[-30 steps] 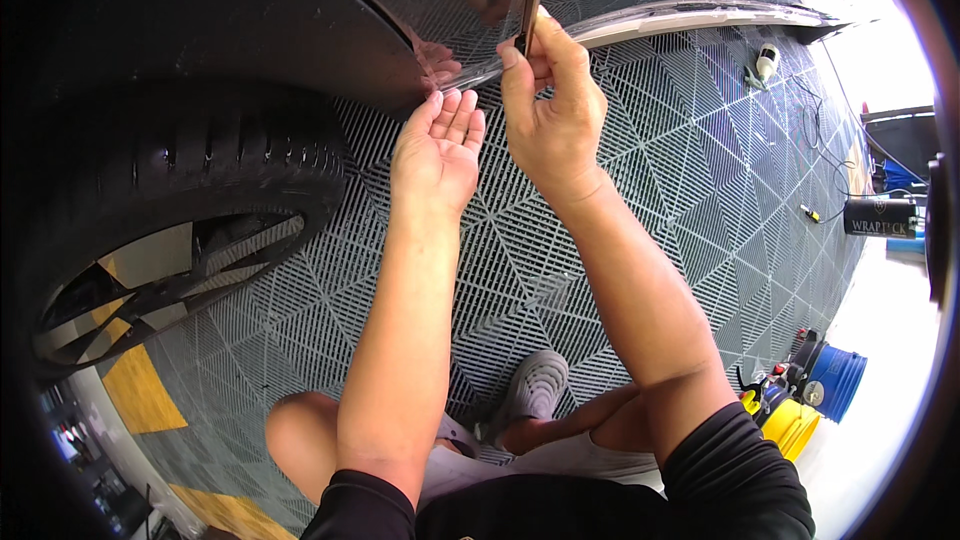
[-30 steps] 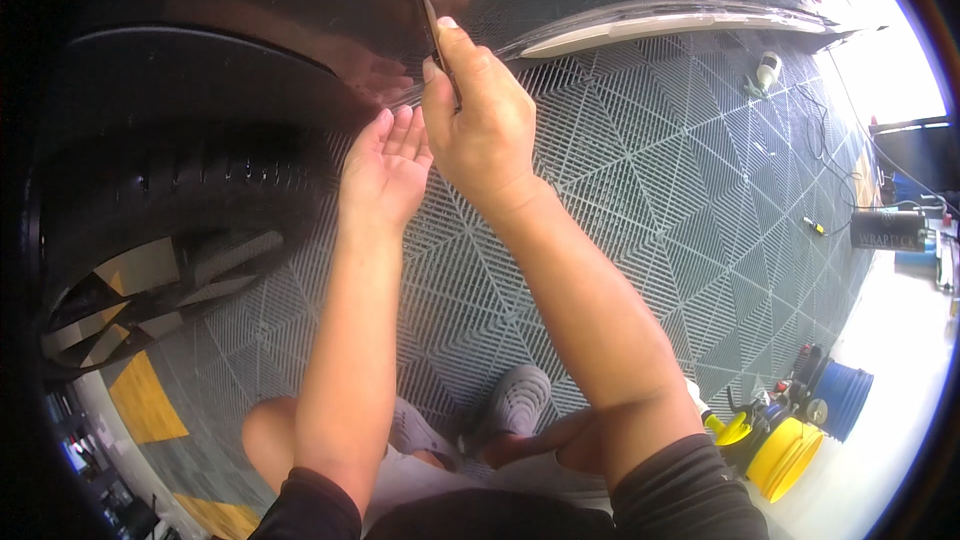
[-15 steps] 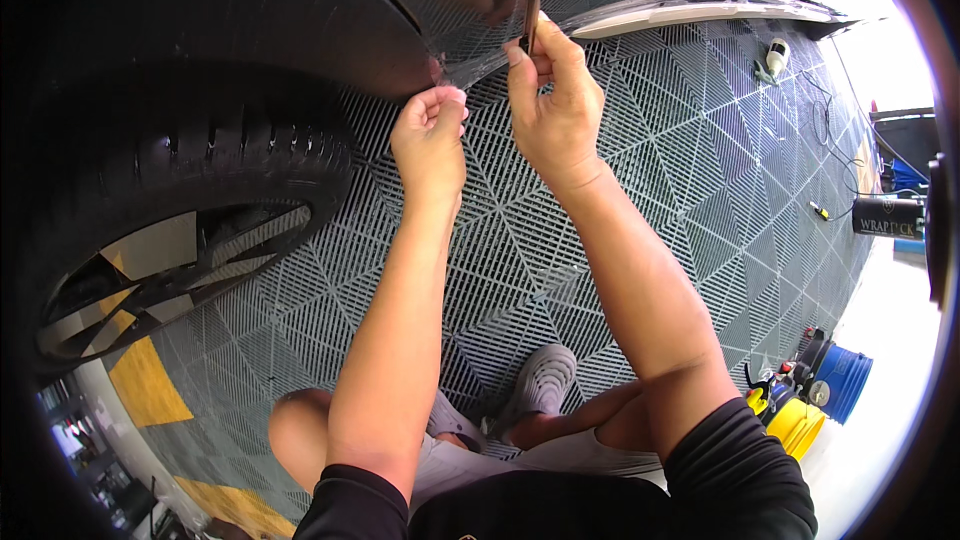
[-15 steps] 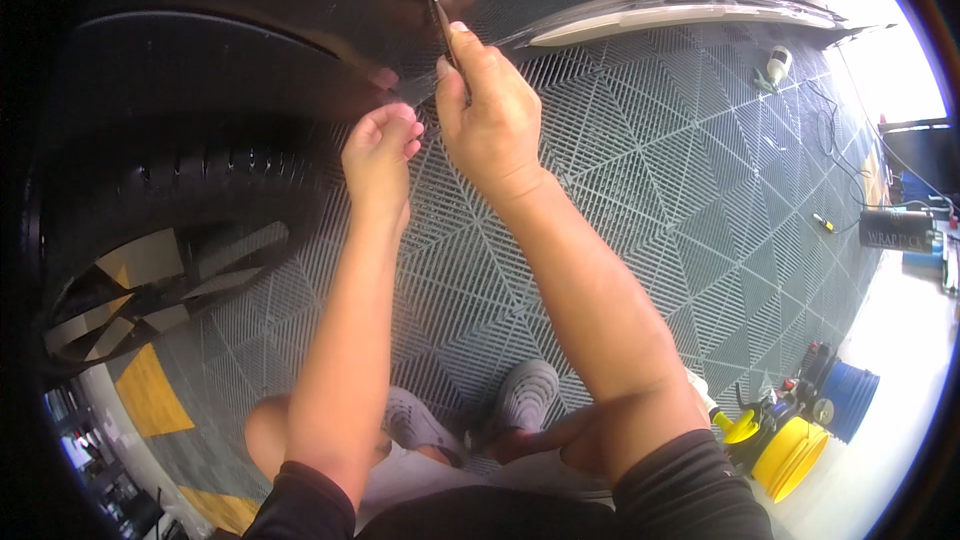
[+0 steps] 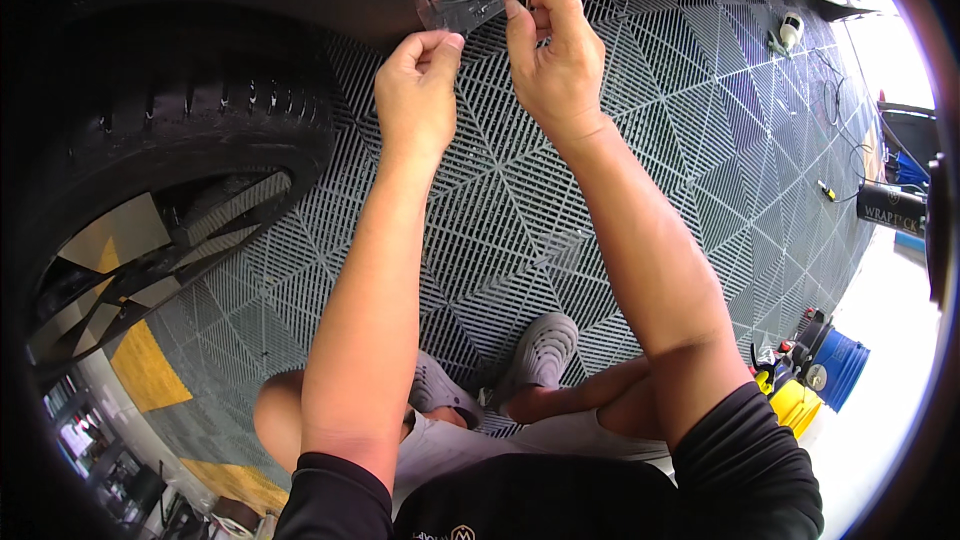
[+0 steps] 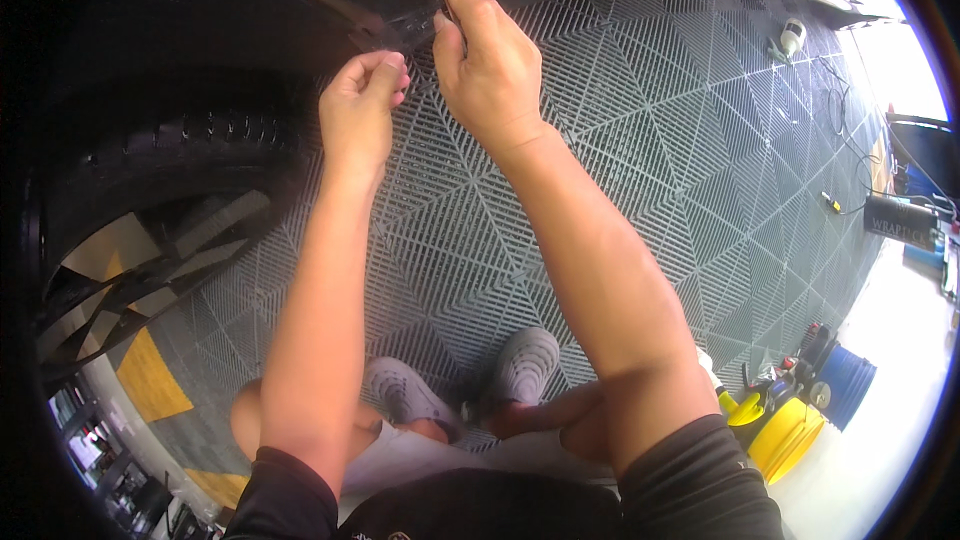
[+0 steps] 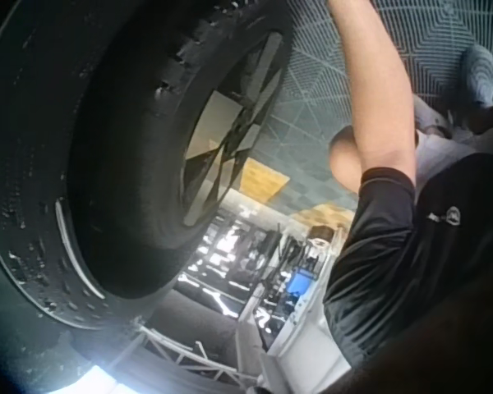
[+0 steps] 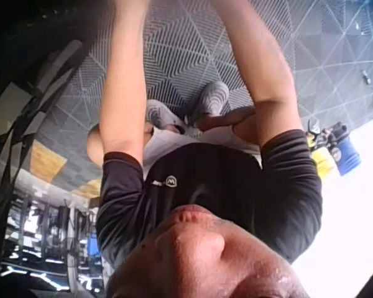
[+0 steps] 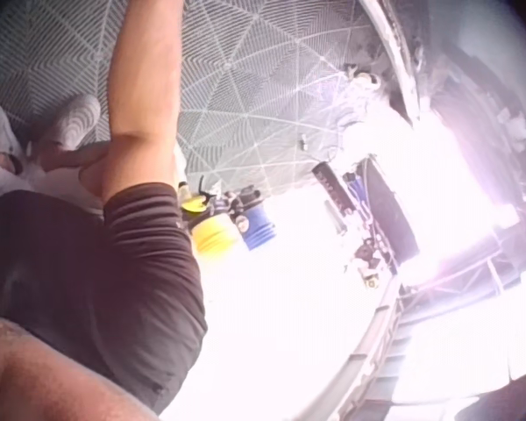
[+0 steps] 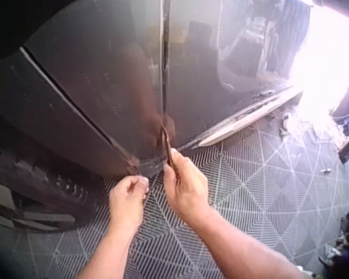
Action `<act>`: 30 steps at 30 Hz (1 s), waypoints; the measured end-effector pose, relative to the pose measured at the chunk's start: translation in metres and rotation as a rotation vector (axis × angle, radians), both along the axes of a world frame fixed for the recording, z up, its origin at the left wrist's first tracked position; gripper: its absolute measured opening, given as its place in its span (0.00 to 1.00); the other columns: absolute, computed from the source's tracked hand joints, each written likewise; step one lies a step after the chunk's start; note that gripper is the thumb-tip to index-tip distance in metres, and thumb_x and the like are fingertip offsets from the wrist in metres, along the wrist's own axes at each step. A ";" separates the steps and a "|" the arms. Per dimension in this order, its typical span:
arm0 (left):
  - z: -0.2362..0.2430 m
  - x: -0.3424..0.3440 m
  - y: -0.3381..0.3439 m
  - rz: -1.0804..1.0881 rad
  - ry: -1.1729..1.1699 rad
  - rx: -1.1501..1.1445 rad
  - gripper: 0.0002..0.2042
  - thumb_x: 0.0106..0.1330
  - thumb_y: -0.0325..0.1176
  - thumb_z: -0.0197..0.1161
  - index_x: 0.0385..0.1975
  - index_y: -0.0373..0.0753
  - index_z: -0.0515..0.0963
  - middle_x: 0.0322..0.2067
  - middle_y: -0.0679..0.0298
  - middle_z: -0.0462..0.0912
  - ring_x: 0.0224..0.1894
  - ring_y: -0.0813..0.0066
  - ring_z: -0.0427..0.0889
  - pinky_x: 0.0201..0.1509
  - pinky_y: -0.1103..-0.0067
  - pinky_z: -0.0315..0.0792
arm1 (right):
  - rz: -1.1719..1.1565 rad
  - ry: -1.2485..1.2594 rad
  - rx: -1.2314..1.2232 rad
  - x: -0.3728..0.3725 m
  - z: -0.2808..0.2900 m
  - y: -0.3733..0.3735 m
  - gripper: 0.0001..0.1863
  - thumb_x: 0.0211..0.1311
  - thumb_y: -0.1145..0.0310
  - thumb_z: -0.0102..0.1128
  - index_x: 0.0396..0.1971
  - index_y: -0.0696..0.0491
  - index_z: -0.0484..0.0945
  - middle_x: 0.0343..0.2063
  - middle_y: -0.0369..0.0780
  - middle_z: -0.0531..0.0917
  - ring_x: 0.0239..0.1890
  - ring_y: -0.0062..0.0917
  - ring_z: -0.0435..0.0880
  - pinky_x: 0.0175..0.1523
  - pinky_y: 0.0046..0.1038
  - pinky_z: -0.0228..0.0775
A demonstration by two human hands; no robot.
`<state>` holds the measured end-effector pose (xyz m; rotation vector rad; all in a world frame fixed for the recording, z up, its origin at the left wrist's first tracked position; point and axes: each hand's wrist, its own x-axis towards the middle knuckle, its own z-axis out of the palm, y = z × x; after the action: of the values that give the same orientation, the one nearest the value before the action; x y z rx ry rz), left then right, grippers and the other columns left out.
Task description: The person applies a protective film to the side of a car, using a yellow squeegee to smooth the surface and a metal blade to trim excess material along the door edge and side mirror. They wipe the area with a cloth and use a spray bottle to apply liquid during the process.
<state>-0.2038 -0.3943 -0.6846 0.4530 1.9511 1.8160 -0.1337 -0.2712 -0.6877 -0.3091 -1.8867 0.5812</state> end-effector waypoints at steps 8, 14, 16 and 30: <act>0.001 0.001 -0.001 0.006 -0.029 0.023 0.09 0.68 0.33 0.65 0.40 0.33 0.82 0.35 0.65 0.84 0.39 0.79 0.81 0.43 0.83 0.74 | -0.024 -0.048 0.022 0.004 -0.007 -0.001 0.17 0.57 0.77 0.64 0.48 0.56 0.76 0.29 0.40 0.81 0.28 0.35 0.82 0.32 0.32 0.75; 0.000 0.001 -0.001 0.029 -0.066 0.024 0.10 0.68 0.33 0.66 0.40 0.33 0.81 0.36 0.63 0.84 0.39 0.77 0.82 0.44 0.81 0.74 | -0.030 -0.109 -0.046 0.002 -0.031 0.002 0.18 0.57 0.75 0.64 0.49 0.53 0.76 0.31 0.40 0.82 0.29 0.36 0.83 0.33 0.34 0.77; 0.000 0.001 -0.001 0.036 -0.071 0.024 0.10 0.68 0.33 0.66 0.41 0.33 0.81 0.37 0.63 0.84 0.40 0.76 0.82 0.44 0.81 0.75 | -0.028 -0.135 -0.076 0.004 -0.036 0.000 0.18 0.57 0.75 0.64 0.49 0.53 0.76 0.31 0.40 0.82 0.29 0.36 0.84 0.33 0.35 0.77; 0.000 0.001 -0.001 0.037 -0.101 0.055 0.08 0.68 0.32 0.66 0.40 0.35 0.81 0.37 0.63 0.83 0.40 0.76 0.81 0.46 0.80 0.75 | -0.049 -0.202 -0.074 0.007 -0.042 0.002 0.16 0.59 0.73 0.62 0.48 0.54 0.78 0.32 0.41 0.81 0.31 0.38 0.84 0.34 0.36 0.78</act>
<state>-0.2025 -0.3952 -0.6844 0.3380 1.8580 1.8813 -0.1266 -0.2695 -0.7301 -0.4760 -2.0483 0.6061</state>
